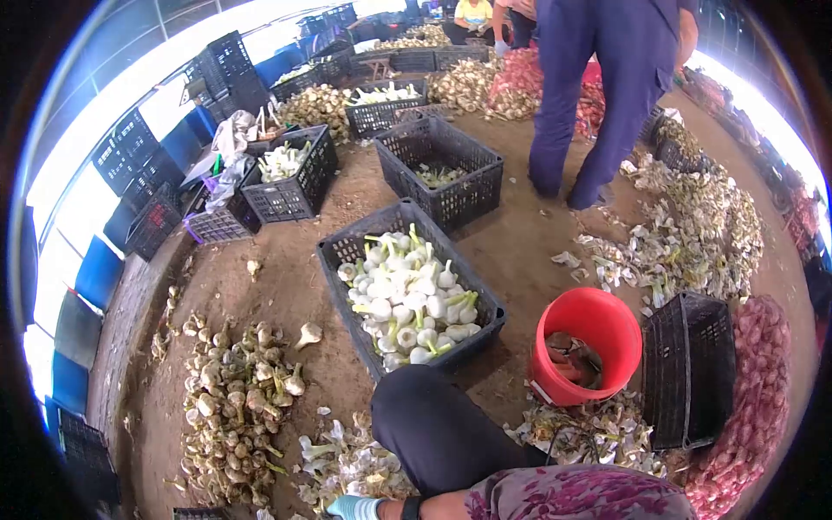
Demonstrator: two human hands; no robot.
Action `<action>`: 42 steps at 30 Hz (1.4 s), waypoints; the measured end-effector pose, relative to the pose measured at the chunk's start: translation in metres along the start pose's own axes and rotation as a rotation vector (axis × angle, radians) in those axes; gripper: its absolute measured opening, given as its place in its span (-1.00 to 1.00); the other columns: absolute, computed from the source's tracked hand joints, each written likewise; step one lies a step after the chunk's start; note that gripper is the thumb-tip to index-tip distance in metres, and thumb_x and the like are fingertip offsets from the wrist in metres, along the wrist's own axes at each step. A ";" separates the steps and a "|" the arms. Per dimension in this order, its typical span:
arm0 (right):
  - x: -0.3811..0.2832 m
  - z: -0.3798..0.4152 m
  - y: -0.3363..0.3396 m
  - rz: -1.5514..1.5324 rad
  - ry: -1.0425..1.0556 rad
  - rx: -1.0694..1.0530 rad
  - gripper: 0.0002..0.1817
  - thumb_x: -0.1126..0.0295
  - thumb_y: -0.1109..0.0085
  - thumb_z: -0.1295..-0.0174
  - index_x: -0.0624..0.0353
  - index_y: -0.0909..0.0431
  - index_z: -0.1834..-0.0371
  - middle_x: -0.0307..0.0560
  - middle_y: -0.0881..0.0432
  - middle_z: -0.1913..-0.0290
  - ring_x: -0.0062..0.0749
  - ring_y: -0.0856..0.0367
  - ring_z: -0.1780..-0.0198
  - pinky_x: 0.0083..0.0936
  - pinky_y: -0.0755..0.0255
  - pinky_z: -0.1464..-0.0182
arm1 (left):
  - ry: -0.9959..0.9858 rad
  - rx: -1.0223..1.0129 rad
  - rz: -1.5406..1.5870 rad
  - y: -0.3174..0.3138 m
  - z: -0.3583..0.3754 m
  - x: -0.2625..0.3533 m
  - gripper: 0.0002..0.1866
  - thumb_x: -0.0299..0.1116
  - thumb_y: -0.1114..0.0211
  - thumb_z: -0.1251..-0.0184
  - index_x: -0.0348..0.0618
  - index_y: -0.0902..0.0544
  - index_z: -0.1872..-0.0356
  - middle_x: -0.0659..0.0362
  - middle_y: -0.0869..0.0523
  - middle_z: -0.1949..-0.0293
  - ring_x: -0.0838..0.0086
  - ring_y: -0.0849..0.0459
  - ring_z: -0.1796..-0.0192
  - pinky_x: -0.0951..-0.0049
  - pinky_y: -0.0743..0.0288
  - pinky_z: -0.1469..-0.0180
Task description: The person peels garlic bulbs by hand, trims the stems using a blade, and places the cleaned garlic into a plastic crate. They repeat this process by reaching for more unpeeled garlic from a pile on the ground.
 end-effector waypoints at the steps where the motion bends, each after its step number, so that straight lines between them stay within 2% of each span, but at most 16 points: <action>1: 0.035 -0.024 -0.018 -0.052 -0.029 -0.024 -0.78 0.41 -0.04 0.03 0.23 -0.48 0.29 0.12 -0.54 0.38 -0.01 -0.52 0.32 -0.24 -0.38 0.26 | 0.022 0.024 0.087 -0.001 0.004 0.002 -0.36 -0.57 -0.14 0.00 -0.24 -0.23 -0.22 0.03 -0.53 0.14 0.41 -0.54 0.24 0.53 -0.47 0.28; 6: -0.013 0.025 0.010 0.200 0.256 0.181 -0.53 0.51 -0.01 0.21 0.33 -0.43 0.09 0.22 -0.52 0.20 0.04 -0.50 0.18 -0.28 -0.39 0.14 | 0.213 0.163 0.843 -0.004 0.005 0.001 -0.75 -0.39 -0.02 -0.25 -0.31 -0.41 0.11 0.10 -0.55 0.32 0.42 -0.53 0.41 0.46 -0.41 0.49; 11: -0.017 0.017 0.009 0.208 0.416 0.344 -0.77 0.51 -0.07 0.19 0.37 -0.44 0.40 0.20 -0.49 0.42 0.06 -0.47 0.33 -0.29 -0.37 0.28 | 0.039 0.159 0.372 0.001 0.004 0.004 -0.43 -0.29 -0.34 0.01 -0.17 -0.32 -0.04 0.07 -0.53 0.23 0.36 -0.56 0.22 0.39 -0.52 0.25; 12: -0.015 0.010 0.005 0.191 0.626 0.501 -0.86 0.52 -0.03 0.14 0.35 -0.40 0.47 0.15 -0.45 0.50 0.00 -0.43 0.43 -0.33 -0.34 0.36 | 0.307 0.024 1.139 0.005 0.002 -0.004 -0.35 -0.32 -0.39 0.08 -0.16 -0.30 -0.08 0.07 -0.53 0.22 0.36 -0.56 0.20 0.40 -0.52 0.24; 14: -0.026 0.010 0.008 -0.091 0.074 0.176 -0.91 0.52 0.03 0.07 0.34 -0.37 0.50 0.11 -0.43 0.54 -0.04 -0.39 0.50 -0.35 -0.31 0.40 | -0.149 0.168 0.521 0.005 0.000 -0.022 -0.33 -0.13 -0.32 -0.02 -0.13 -0.27 -0.14 0.05 -0.52 0.12 0.28 -0.54 0.12 0.31 -0.49 0.16; 15: -0.029 0.011 0.005 0.093 0.361 0.315 -0.91 0.51 0.07 0.02 0.32 -0.38 0.51 0.06 -0.41 0.59 -0.13 -0.38 0.55 -0.40 -0.30 0.43 | -0.157 0.185 0.400 0.008 0.002 -0.023 -0.38 -0.04 -0.18 -0.14 -0.18 -0.27 -0.14 0.03 -0.48 0.02 0.23 -0.52 0.05 0.27 -0.48 0.11; 18: -0.035 0.016 0.007 -0.008 0.232 0.188 -0.89 0.49 0.06 0.02 0.32 -0.42 0.48 0.06 -0.41 0.61 -0.21 -0.38 0.57 -0.43 -0.29 0.45 | -0.106 0.114 0.862 0.016 -0.012 -0.042 -0.43 0.03 -0.02 -0.23 -0.20 -0.31 -0.12 0.04 -0.49 0.02 0.25 -0.53 0.05 0.32 -0.50 0.14; 19: -0.037 0.015 0.003 -0.055 0.340 0.261 -0.88 0.48 0.07 -0.03 0.32 -0.44 0.47 -0.04 -0.41 0.64 -0.43 -0.36 0.59 -0.54 -0.27 0.49 | 0.069 0.104 1.026 0.017 -0.010 -0.034 -0.43 0.07 0.01 -0.23 -0.21 -0.35 -0.07 0.07 -0.50 0.02 0.29 -0.51 0.03 0.33 -0.49 0.12; 22: -0.022 0.018 0.000 -0.499 0.037 0.086 -0.83 0.51 0.10 -0.10 0.37 -0.48 0.36 -0.34 -0.40 0.56 -0.76 -0.30 0.50 -0.75 -0.21 0.50 | 0.387 0.180 1.016 0.023 -0.015 -0.036 -0.33 0.28 0.11 -0.15 -0.09 -0.42 -0.02 0.20 -0.59 0.15 0.39 -0.57 0.15 0.51 -0.47 0.29; 25: -0.010 0.022 -0.003 -0.278 0.192 0.179 -0.78 0.56 0.12 -0.10 0.39 -0.47 0.23 -0.35 -0.41 0.51 -0.75 -0.30 0.49 -0.75 -0.22 0.49 | 0.345 0.379 0.869 0.012 -0.017 -0.018 -0.39 0.16 -0.06 -0.15 -0.13 -0.40 -0.04 0.16 -0.57 0.17 0.37 -0.55 0.10 0.46 -0.47 0.17; 29: 0.004 0.017 -0.004 -0.596 -0.127 0.040 -0.70 0.60 -0.06 -0.04 0.36 -0.43 0.09 -0.26 -0.52 0.36 -0.69 -0.43 0.39 -0.74 -0.35 0.34 | -0.204 0.334 0.400 0.018 -0.009 -0.039 -0.48 -0.34 -0.27 -0.08 -0.23 -0.34 -0.08 0.16 -0.52 0.17 0.42 -0.52 0.15 0.48 -0.44 0.13; 34: 0.018 0.017 -0.002 -0.408 0.197 -0.052 -0.63 0.52 -0.18 -0.02 0.33 -0.43 0.05 -0.19 -0.57 0.24 -0.65 -0.51 0.22 -0.69 -0.41 0.24 | -0.028 0.169 0.726 0.031 -0.001 -0.039 -0.41 -0.45 -0.24 -0.01 -0.21 -0.28 -0.13 0.17 -0.47 0.15 0.56 -0.49 0.28 0.58 -0.43 0.30; 36: 0.016 0.018 0.002 -0.805 -0.084 -0.140 -0.65 0.51 -0.18 -0.03 0.33 -0.44 0.07 -0.18 -0.57 0.23 -0.63 -0.52 0.23 -0.67 -0.41 0.25 | -0.076 0.103 0.741 0.028 -0.001 -0.031 -0.39 -0.51 -0.24 0.05 -0.21 -0.27 -0.13 0.17 -0.47 0.16 0.58 -0.48 0.31 0.59 -0.43 0.36; 39: 0.015 0.019 0.008 -0.598 -0.093 -0.011 -0.78 0.45 -0.12 -0.09 0.33 -0.50 0.21 -0.16 -0.58 0.36 -0.61 -0.53 0.31 -0.65 -0.41 0.29 | -0.056 0.116 0.724 0.022 0.000 -0.018 -0.34 -0.51 -0.22 0.12 -0.26 -0.25 -0.13 0.12 -0.46 0.12 0.57 -0.51 0.32 0.59 -0.46 0.37; 41: -0.021 0.011 0.032 -0.896 -0.122 0.005 -0.84 0.44 -0.04 -0.11 0.30 -0.54 0.32 -0.20 -0.58 0.44 -0.59 -0.52 0.41 -0.62 -0.40 0.39 | -0.048 0.001 0.646 0.029 0.009 -0.004 -0.35 -0.48 -0.19 0.12 -0.31 -0.25 -0.13 0.12 -0.51 0.21 0.56 -0.53 0.37 0.62 -0.46 0.40; 42: 0.033 -0.009 0.036 -0.653 -0.020 0.135 -0.85 0.44 0.01 -0.11 0.24 -0.55 0.37 -0.20 -0.59 0.42 -0.51 -0.53 0.47 -0.56 -0.40 0.44 | -0.084 -0.018 0.383 0.028 0.014 -0.002 -0.39 -0.45 -0.18 0.09 -0.32 -0.29 -0.11 0.14 -0.54 0.23 0.54 -0.54 0.32 0.58 -0.46 0.33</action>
Point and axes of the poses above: each hand's wrist, its own z-axis away from the middle knuckle, its own y-axis out of the back of the hand, x = y × z, the point moved 1 cm from there along -z, towards the middle knuckle
